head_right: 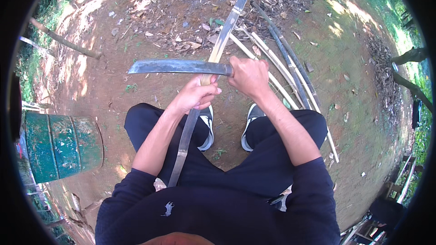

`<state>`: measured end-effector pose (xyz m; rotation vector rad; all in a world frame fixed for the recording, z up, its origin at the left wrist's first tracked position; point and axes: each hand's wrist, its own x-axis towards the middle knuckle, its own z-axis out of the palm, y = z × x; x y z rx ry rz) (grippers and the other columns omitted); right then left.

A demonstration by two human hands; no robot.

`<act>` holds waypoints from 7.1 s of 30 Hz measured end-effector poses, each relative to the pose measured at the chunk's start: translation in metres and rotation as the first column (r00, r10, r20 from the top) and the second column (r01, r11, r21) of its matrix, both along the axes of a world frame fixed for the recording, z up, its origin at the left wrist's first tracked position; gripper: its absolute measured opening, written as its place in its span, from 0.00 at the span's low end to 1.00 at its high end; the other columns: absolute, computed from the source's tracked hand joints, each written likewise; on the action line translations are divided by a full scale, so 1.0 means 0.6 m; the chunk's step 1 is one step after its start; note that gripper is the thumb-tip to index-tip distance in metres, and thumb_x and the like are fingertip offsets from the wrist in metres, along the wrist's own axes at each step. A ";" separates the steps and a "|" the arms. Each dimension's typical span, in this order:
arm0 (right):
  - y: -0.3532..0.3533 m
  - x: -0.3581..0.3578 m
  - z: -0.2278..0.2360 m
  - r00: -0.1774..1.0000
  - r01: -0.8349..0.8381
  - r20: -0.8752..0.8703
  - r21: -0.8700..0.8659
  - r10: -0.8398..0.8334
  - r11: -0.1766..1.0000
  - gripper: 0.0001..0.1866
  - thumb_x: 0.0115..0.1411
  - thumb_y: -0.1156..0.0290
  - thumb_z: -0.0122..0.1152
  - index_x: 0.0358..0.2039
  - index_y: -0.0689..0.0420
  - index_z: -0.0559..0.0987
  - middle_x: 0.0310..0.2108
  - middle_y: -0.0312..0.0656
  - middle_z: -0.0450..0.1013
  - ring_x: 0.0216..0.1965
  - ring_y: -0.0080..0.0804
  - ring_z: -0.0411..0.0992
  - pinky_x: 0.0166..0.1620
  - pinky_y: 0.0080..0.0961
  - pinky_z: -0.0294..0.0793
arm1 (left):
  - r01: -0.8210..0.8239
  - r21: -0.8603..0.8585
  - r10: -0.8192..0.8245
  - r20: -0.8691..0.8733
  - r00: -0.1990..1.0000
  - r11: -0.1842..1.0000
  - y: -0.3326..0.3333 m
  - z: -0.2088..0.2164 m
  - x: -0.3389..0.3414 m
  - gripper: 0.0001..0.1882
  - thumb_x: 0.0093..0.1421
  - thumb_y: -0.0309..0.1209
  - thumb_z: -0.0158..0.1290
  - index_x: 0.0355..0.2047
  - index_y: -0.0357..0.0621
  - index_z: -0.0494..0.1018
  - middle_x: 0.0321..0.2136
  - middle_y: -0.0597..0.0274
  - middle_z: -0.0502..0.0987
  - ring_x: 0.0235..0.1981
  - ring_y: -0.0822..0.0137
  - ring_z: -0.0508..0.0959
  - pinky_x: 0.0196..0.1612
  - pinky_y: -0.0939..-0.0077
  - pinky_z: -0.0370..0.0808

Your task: The person strips bark from wood pieces using a blade while sitting outdoors, handling multiple pieces and placing them to the side.

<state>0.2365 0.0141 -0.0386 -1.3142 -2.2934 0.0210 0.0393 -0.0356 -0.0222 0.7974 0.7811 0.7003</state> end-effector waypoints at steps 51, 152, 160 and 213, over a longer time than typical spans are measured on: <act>0.032 0.014 -0.025 0.999 0.037 -0.013 0.207 -0.035 0.978 0.05 0.49 0.70 0.63 0.22 0.54 0.75 0.12 0.41 0.70 0.14 0.39 0.73 0.20 0.38 0.71 | -0.069 0.011 0.069 -0.036 0.997 0.998 -0.008 0.004 -0.010 0.15 0.58 0.16 0.52 0.37 0.49 0.60 0.20 0.76 0.61 0.10 0.86 0.56 0.10 0.86 0.50; 0.048 0.030 -0.028 0.993 0.107 0.063 -0.052 -0.104 0.993 0.04 0.54 0.69 0.62 0.25 0.55 0.79 0.15 0.46 0.74 0.19 0.44 0.77 0.25 0.41 0.77 | -0.064 0.097 0.086 -0.239 0.967 0.993 -0.020 -0.013 0.006 0.14 0.57 0.15 0.50 0.35 0.48 0.59 0.16 0.73 0.61 0.09 0.81 0.58 0.09 0.80 0.51; 0.101 0.102 -0.034 0.906 0.423 0.038 -0.114 -0.422 0.899 0.10 0.60 0.68 0.54 0.30 0.58 0.80 0.17 0.48 0.76 0.18 0.44 0.77 0.25 0.45 0.80 | -0.007 -0.022 0.006 -0.052 0.999 1.000 -0.027 -0.020 0.014 0.15 0.59 0.15 0.51 0.36 0.49 0.60 0.17 0.74 0.62 0.07 0.83 0.55 0.07 0.83 0.48; 0.098 0.066 -0.047 0.937 0.347 0.005 -0.140 -0.349 0.928 0.06 0.53 0.67 0.60 0.25 0.55 0.79 0.20 0.49 0.78 0.22 0.50 0.79 0.30 0.47 0.79 | -0.025 0.065 0.039 -0.228 0.973 0.998 -0.027 -0.022 0.012 0.14 0.56 0.16 0.51 0.35 0.48 0.60 0.16 0.74 0.61 0.09 0.81 0.58 0.09 0.79 0.52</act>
